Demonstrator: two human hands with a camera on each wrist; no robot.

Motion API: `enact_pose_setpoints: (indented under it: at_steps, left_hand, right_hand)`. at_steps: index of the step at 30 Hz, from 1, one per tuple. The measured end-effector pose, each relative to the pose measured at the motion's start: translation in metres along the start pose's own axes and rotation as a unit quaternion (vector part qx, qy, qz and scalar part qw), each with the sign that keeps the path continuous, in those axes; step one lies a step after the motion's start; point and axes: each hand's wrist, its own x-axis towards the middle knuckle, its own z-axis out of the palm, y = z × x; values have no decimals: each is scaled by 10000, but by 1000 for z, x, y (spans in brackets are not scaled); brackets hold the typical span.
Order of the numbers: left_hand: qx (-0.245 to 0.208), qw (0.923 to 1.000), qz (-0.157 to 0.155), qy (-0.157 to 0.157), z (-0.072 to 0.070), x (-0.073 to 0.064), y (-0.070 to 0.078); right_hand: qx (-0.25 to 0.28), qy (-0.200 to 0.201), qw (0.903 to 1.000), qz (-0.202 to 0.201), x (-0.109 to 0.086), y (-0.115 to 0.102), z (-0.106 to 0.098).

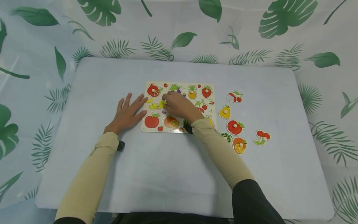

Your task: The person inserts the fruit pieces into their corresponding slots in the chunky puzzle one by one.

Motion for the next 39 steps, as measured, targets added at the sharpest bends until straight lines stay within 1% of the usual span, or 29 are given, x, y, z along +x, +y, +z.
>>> enact_pose_setpoints:
  at_steps: [3,7,10,16,21,26,30,35,39]
  left_hand:
    - [-4,10000,-21,1,-1,-1,1]
    - [64,10000,-53,-21,0,0,0]
    - [111,9999,-57,-28,0,1,-1]
    - [51,10000,-12,-35,-3,0,0]
    - [6,10000,49,-4,-2,-2,-2]
    - [3,10000,86,-23,0,-1,-3]
    - [29,10000,80,-15,2,-1,-2]
    - [-55,10000,48,4,-1,-3,0]
    - [-1,10000,1,-29,1,-2,0]
  right_hand:
    - [27,157,9999,-2,-8,8,-4]
    - [196,287,9991,240,-23,21,-11]
    - [360,455,9975,408,-38,31,-18]
    - [525,833,9938,524,-72,57,-28]
    - [673,1027,9887,862,-108,78,-35]
    - [752,1123,9799,1470,-153,97,-38]
    - [754,1163,9720,1898,-189,107,-38]
    - [693,1356,9654,2116,-230,119,-36]
    - [580,1455,9610,2280,-258,127,-34]
